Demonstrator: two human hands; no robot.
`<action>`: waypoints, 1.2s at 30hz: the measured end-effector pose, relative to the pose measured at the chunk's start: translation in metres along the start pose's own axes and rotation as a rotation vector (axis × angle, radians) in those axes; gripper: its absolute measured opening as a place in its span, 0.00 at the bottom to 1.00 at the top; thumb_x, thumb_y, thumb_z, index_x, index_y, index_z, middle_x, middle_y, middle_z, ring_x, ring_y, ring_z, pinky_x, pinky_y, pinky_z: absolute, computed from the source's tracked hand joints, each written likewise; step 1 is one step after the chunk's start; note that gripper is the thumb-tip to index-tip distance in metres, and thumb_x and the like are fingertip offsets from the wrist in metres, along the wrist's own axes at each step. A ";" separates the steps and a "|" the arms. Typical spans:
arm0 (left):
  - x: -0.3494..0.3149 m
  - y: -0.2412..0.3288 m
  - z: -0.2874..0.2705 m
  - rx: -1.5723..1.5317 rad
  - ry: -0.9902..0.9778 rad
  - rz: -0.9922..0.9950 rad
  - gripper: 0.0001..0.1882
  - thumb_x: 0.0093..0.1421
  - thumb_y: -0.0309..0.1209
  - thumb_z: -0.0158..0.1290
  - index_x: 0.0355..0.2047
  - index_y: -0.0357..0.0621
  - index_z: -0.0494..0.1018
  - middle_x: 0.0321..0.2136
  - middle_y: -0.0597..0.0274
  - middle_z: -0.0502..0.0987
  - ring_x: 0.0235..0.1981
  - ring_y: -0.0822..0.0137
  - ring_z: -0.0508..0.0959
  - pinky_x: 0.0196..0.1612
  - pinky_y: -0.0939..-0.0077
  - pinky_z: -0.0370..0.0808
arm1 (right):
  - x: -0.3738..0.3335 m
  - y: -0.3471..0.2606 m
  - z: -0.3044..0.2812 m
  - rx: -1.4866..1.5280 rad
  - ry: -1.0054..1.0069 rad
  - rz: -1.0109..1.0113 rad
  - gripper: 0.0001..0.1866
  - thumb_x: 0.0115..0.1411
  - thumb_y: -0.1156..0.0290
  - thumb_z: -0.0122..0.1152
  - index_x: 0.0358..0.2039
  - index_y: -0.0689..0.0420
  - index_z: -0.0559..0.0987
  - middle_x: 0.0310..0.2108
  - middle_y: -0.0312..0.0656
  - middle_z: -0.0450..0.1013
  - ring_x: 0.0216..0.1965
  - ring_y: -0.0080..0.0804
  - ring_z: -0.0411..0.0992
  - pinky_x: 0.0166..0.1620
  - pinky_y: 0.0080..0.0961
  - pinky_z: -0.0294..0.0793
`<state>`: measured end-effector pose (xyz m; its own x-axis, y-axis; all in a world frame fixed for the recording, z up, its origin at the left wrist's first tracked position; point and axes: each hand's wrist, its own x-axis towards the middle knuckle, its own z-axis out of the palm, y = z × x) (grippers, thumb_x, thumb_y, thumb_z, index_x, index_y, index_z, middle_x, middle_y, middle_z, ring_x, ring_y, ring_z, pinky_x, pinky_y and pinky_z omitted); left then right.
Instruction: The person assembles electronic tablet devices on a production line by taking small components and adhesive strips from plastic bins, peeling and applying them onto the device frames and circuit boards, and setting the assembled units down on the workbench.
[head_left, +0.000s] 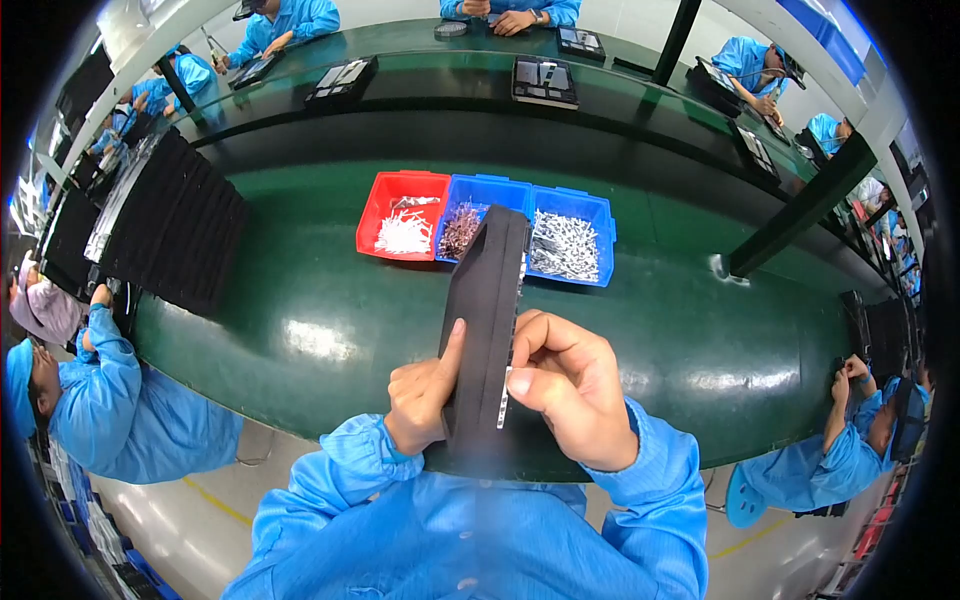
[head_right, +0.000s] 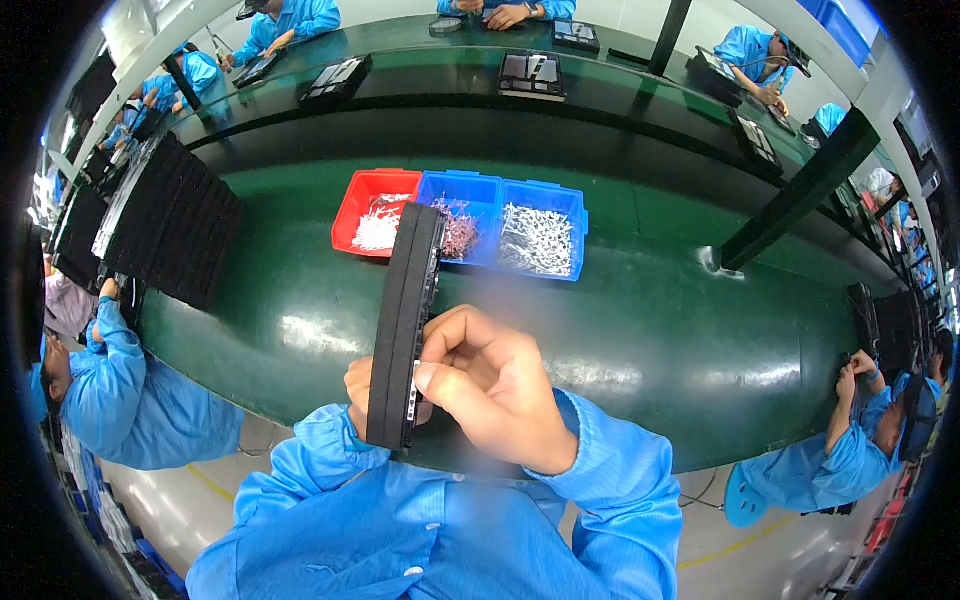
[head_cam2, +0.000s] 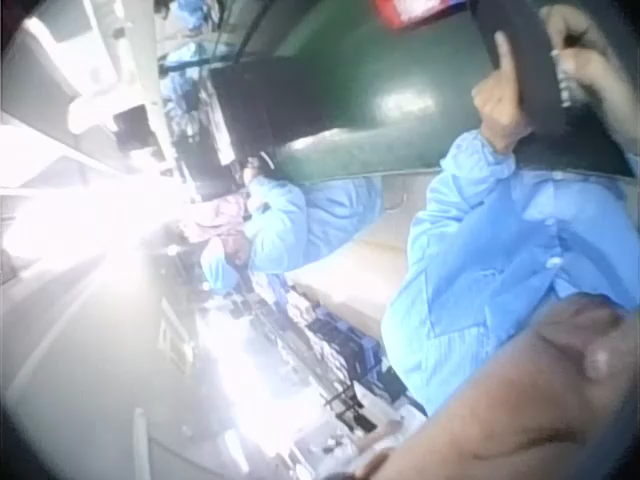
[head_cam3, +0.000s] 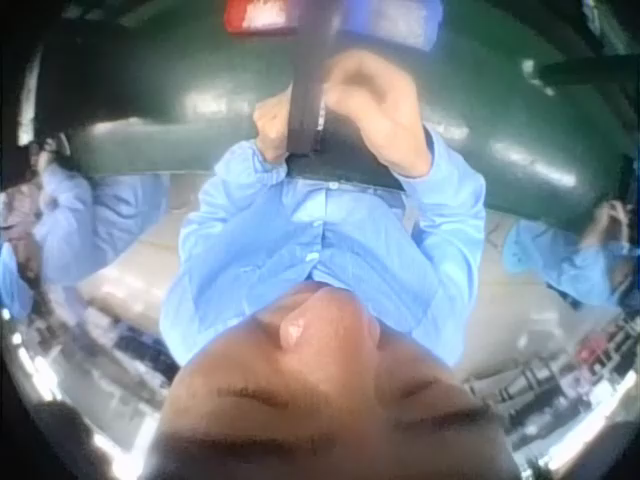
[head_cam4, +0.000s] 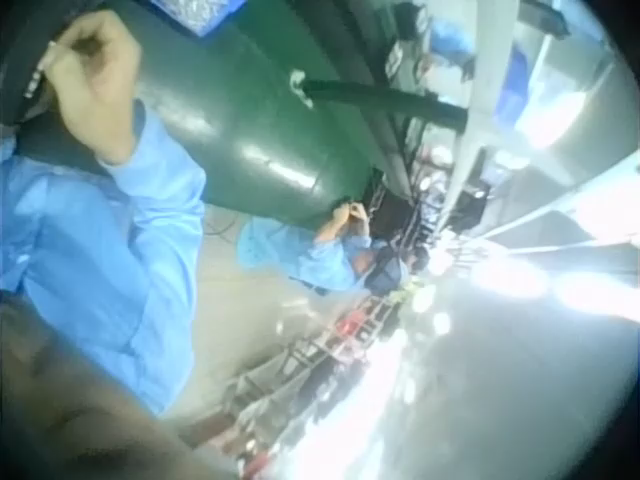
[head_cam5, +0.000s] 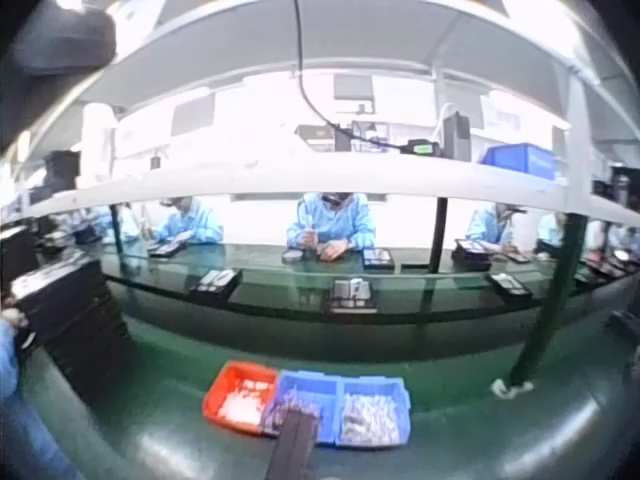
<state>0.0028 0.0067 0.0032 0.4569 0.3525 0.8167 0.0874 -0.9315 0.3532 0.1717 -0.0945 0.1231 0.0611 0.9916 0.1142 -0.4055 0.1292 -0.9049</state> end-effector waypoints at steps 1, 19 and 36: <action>0.000 0.000 0.001 -0.007 0.001 0.018 0.40 0.43 0.25 0.64 0.60 0.20 0.71 0.15 0.60 0.72 0.14 0.67 0.75 0.20 0.74 0.72 | -0.001 0.000 0.000 0.013 0.000 0.006 0.05 0.65 0.81 0.58 0.40 0.64 0.73 0.40 0.41 0.72 0.39 0.25 0.74 0.43 0.27 0.77; 0.000 0.002 0.002 0.032 -0.039 0.007 0.42 0.40 0.27 0.62 0.60 0.21 0.72 0.12 0.64 0.65 0.11 0.70 0.69 0.17 0.72 0.67 | -0.012 0.034 0.014 0.094 0.070 -0.228 0.26 0.45 0.79 0.55 0.48 0.59 0.63 0.47 0.43 0.59 0.48 0.30 0.60 0.57 0.28 0.60; 0.001 0.006 0.004 0.091 0.002 0.026 0.42 0.38 0.26 0.60 0.59 0.20 0.72 0.12 0.65 0.65 0.11 0.71 0.68 0.17 0.72 0.66 | -0.010 0.014 0.006 0.195 0.155 0.033 0.24 0.53 0.80 0.53 0.51 0.58 0.64 0.45 0.41 0.66 0.45 0.25 0.65 0.52 0.24 0.67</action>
<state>0.0074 0.0009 0.0039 0.4587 0.3278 0.8259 0.1554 -0.9447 0.2887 0.1604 -0.1023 0.1117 0.1778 0.9840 0.0080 -0.5769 0.1108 -0.8093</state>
